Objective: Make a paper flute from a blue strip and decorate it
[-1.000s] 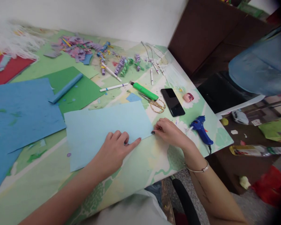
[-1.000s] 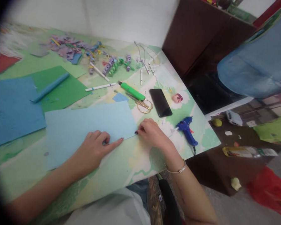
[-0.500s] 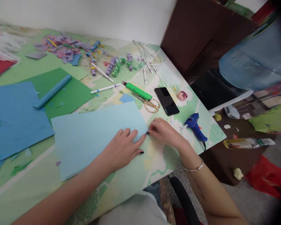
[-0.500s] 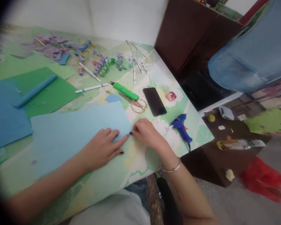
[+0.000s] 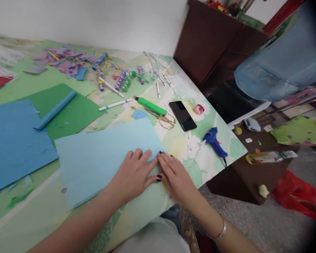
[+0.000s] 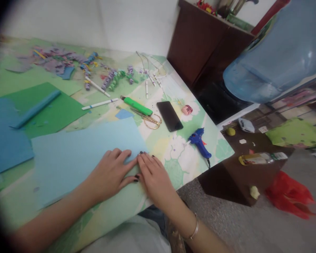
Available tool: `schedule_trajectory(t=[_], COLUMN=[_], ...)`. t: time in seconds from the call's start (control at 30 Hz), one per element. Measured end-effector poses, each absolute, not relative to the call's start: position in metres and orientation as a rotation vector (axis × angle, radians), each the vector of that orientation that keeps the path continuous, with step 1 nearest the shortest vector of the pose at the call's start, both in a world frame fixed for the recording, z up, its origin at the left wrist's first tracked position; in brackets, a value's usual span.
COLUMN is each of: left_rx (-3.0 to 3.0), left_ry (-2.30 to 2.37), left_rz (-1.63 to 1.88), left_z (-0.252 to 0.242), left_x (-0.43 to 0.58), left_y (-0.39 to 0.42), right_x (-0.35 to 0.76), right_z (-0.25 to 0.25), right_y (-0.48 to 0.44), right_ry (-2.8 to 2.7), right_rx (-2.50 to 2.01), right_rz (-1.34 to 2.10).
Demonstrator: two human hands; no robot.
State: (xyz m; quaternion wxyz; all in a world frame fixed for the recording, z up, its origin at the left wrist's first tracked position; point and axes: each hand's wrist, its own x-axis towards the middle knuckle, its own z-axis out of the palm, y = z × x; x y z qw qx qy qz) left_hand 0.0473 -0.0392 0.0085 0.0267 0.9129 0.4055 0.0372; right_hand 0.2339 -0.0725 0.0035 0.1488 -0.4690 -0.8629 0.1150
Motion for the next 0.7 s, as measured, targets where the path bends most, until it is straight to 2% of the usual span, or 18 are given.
schedule_trajectory(t=[0.2, 0.7], left_rx=[2.947, 2.790], left_ry=[1.218, 1.441], left_rz=[0.145, 0.621], left_z=[0.006, -0.014], left_x=[0.027, -0.060], left_y=[-0.054, -0.105], right_x=[0.229, 0.212], right_z=[-0.003, 0.003], right_y=[-0.076, -0.084], right_ry=[-2.520, -2.673], right_rx=[-1.541, -1.636], right_rz=[0.341, 0.121])
